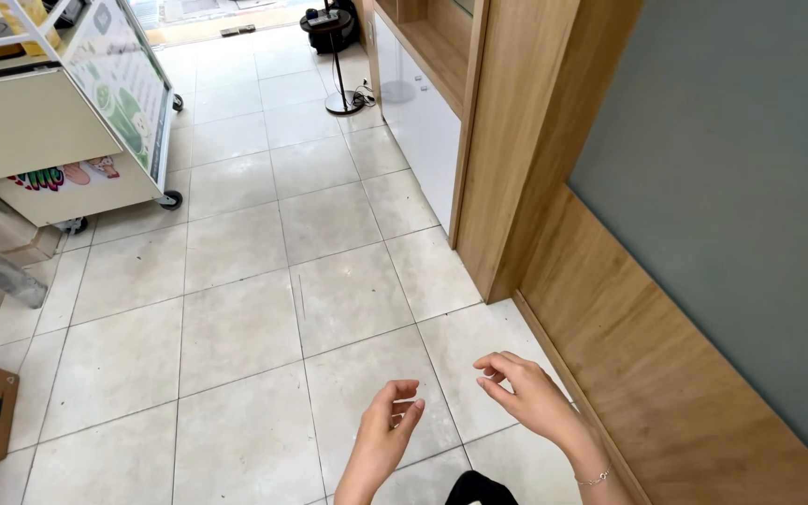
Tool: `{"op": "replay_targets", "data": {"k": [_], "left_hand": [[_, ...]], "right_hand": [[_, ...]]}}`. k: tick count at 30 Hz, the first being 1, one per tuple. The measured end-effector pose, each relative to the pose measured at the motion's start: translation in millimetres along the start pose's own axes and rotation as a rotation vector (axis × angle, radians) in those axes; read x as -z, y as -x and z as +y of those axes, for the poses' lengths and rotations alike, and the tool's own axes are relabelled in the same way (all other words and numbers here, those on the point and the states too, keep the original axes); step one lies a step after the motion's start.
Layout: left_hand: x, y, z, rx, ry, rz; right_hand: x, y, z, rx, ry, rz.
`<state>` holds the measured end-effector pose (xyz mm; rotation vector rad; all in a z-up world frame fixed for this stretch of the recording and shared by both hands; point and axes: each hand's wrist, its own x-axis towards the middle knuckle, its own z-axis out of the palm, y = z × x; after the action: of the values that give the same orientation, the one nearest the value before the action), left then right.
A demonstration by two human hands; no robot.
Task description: Move small packaged products from a display shelf to a workbench and arrange them in a grid.
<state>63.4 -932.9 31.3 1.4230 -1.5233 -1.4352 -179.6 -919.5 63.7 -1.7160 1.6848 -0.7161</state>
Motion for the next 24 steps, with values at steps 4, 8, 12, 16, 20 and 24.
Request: {"op": "replay_targets", "data": {"k": [4, 8, 12, 16, 20, 24], "left_hand": [[22.5, -71.2, 9.2, 0.043, -0.001, -0.012], [44.5, -156.2, 20.9, 0.011, 0.017, 0.025], [65.1, -251.2, 31.7, -0.03, 0.009, 0.061], [84.5, -336.0, 66.3, 0.045, 0.001, 0.065], [97.0, -419.6, 79.7, 0.029, 0.04, 0.099], [110.9, -491.0, 97.7, 0.033, 0.069, 0.075]], "right_hand": [[-0.1, -78.6, 6.1, 0.021, 0.03, -0.009], [11.5, -170.1, 7.0, 0.005, 0.035, -0.016], [26.6, -273.9, 15.3, 0.101, 0.028, -0.009], [45.9, -372.3, 2.2, 0.025, -0.051, -0.03], [54.4, -457.9, 5.2, 0.098, 0.007, -0.05], [55.8, -527.4, 10.6, 0.122, -0.017, -0.077]]}}
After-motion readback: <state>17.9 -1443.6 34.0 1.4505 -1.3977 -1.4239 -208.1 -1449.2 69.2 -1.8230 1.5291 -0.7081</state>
